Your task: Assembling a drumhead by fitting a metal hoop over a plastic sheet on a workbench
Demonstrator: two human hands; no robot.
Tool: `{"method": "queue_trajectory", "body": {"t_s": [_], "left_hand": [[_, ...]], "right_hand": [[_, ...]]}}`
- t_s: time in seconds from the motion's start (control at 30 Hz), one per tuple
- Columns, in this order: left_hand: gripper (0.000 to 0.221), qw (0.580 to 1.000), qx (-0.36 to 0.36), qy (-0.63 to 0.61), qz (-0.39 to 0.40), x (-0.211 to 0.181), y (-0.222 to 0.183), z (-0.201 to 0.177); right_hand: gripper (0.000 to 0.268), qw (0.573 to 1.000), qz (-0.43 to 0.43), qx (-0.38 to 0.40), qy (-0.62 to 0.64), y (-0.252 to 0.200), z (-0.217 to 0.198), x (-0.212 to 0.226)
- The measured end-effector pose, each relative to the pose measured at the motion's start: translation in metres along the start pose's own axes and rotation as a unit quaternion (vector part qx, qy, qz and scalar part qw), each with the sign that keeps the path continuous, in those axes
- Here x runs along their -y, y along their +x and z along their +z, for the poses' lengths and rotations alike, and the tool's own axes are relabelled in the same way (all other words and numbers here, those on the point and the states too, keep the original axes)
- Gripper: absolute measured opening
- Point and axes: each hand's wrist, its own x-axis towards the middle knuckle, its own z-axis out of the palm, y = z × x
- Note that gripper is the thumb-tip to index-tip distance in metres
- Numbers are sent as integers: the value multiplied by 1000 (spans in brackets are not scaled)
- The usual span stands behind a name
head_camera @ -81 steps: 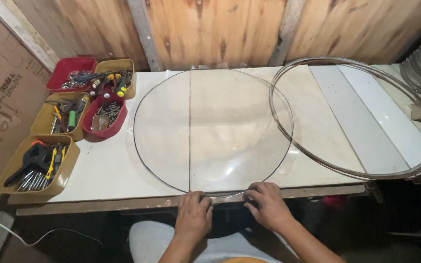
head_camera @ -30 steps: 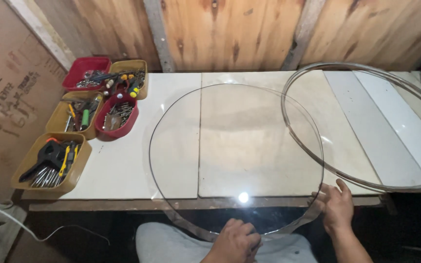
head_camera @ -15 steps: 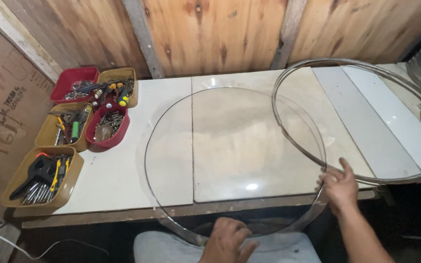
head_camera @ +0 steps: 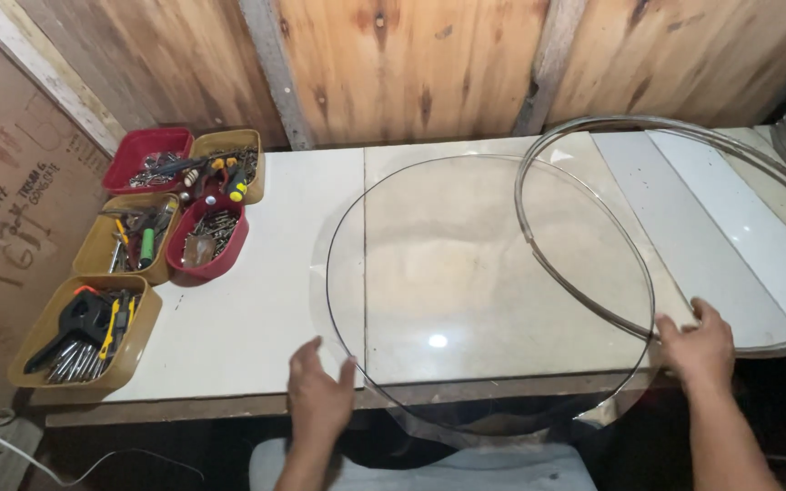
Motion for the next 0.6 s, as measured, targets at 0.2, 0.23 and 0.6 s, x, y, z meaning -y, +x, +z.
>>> {"method": "queue_trajectory", "body": {"t_s": [0.2,0.23,0.6], "left_hand": [[77,951,113,-105,-269,-70,52,-51],[77,951,115,-105,-266,-72,58,-45],[43,887,123,-341,-287,-114,46,-27]], "right_hand": [[62,998,26,-20,-47,-40,21,-54],[62,998,28,-23,-46,-47,26,-58],[54,967,211,-12,141,-62,48,-100]]}}
